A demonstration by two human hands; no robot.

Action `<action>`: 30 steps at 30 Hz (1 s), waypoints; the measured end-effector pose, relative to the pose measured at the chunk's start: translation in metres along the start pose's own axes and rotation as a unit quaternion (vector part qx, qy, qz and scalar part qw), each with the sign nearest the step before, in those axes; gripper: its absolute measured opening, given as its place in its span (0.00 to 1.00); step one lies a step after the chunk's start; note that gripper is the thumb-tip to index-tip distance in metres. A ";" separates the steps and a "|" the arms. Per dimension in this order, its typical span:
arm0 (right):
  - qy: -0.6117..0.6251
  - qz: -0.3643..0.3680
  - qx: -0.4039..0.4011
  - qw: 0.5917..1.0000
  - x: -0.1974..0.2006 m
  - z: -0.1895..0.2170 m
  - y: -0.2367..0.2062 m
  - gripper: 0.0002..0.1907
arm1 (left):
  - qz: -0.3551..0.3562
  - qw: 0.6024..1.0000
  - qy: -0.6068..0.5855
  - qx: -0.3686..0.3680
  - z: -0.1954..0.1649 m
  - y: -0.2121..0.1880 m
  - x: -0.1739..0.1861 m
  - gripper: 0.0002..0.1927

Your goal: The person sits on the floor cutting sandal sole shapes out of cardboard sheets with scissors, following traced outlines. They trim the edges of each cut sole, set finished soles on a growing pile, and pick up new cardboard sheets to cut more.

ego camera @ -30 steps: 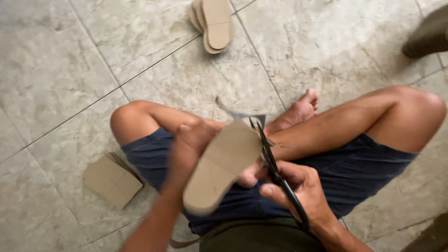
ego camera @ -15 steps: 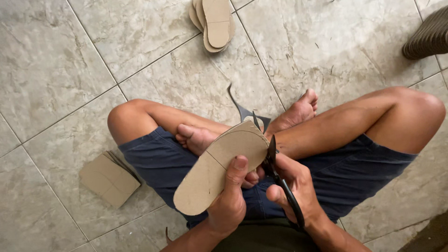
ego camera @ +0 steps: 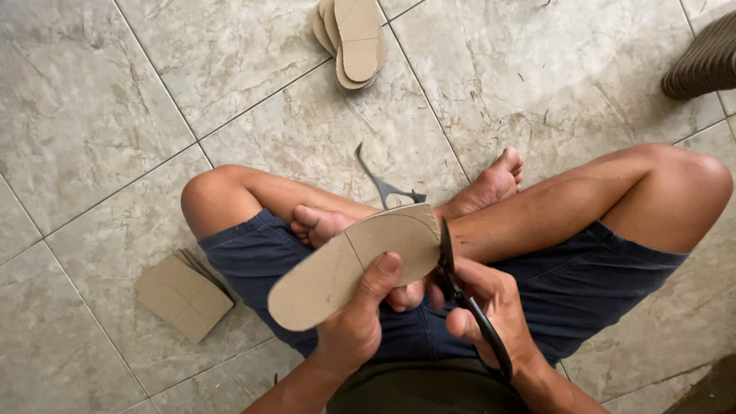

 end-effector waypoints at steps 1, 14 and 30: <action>-0.006 -0.014 -0.020 1.000 0.003 -0.003 -0.001 0.39 | -0.012 0.999 0.034 -0.007 0.000 0.001 0.004 0.11; -0.037 -0.019 -0.062 0.997 0.011 -0.013 -0.011 0.38 | 0.007 0.984 0.166 0.062 0.011 0.006 0.037 0.13; -0.009 0.001 -0.108 0.994 0.004 -0.011 -0.010 0.41 | 0.108 0.951 0.279 0.075 -0.039 0.015 0.030 0.07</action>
Point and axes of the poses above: each hand's wrist, its own y-axis towards the middle knuckle, its own x-axis out of the back of the hand, z = x × y, the point moved 6 cm from there along y, towards the middle knuckle, and after that the axes turned 11 degrees about y, right-handed, at the moved point
